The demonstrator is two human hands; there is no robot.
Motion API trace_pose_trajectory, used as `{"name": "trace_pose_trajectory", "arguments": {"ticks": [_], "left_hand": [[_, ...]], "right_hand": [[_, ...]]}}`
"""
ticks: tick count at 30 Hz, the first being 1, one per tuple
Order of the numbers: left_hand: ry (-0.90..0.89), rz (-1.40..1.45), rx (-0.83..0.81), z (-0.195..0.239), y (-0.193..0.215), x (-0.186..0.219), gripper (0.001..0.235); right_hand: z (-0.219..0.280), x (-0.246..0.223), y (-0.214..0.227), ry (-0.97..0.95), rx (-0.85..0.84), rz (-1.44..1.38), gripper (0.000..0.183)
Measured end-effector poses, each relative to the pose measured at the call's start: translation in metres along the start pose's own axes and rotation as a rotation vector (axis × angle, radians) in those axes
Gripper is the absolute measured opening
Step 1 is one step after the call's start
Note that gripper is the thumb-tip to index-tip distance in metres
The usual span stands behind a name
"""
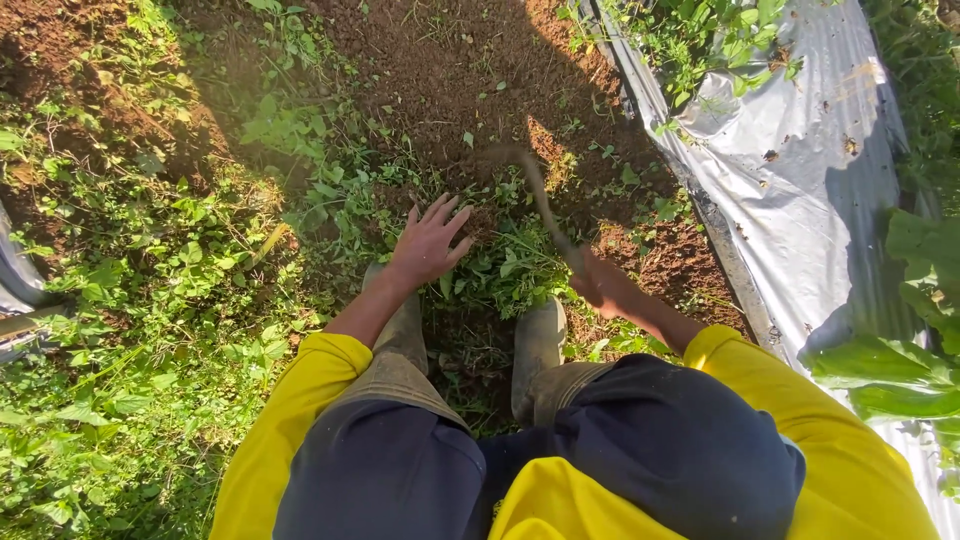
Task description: Using a hand sickle to clear weeds from around cultivated plants in a field
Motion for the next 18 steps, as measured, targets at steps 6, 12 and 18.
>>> {"name": "trace_pose_trajectory", "arguments": {"ticks": [6,12,18], "left_hand": [[-0.063,-0.105,0.011,0.011,-0.005,0.011,0.058],[-0.072,-0.137,0.046,0.013,-0.007,0.01,0.059],[-0.067,-0.067,0.041,0.014,-0.004,0.011,0.058]], "right_hand": [[0.084,-0.026,-0.009,-0.072,-0.066,0.106,0.042],[0.022,0.0,0.006,-0.017,0.161,0.185,0.048],[-0.011,-0.092,0.058,0.051,0.246,0.018,0.048]]}}
Point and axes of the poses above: each hand's wrist, its own z-axis away from the middle knuckle, its own y-axis out of the back of the hand, x = y × z, the point moved 10 cm from there along -z, towards the middle knuckle, and after that the axes turned 14 degrees about -y, right-handed, at the moved point
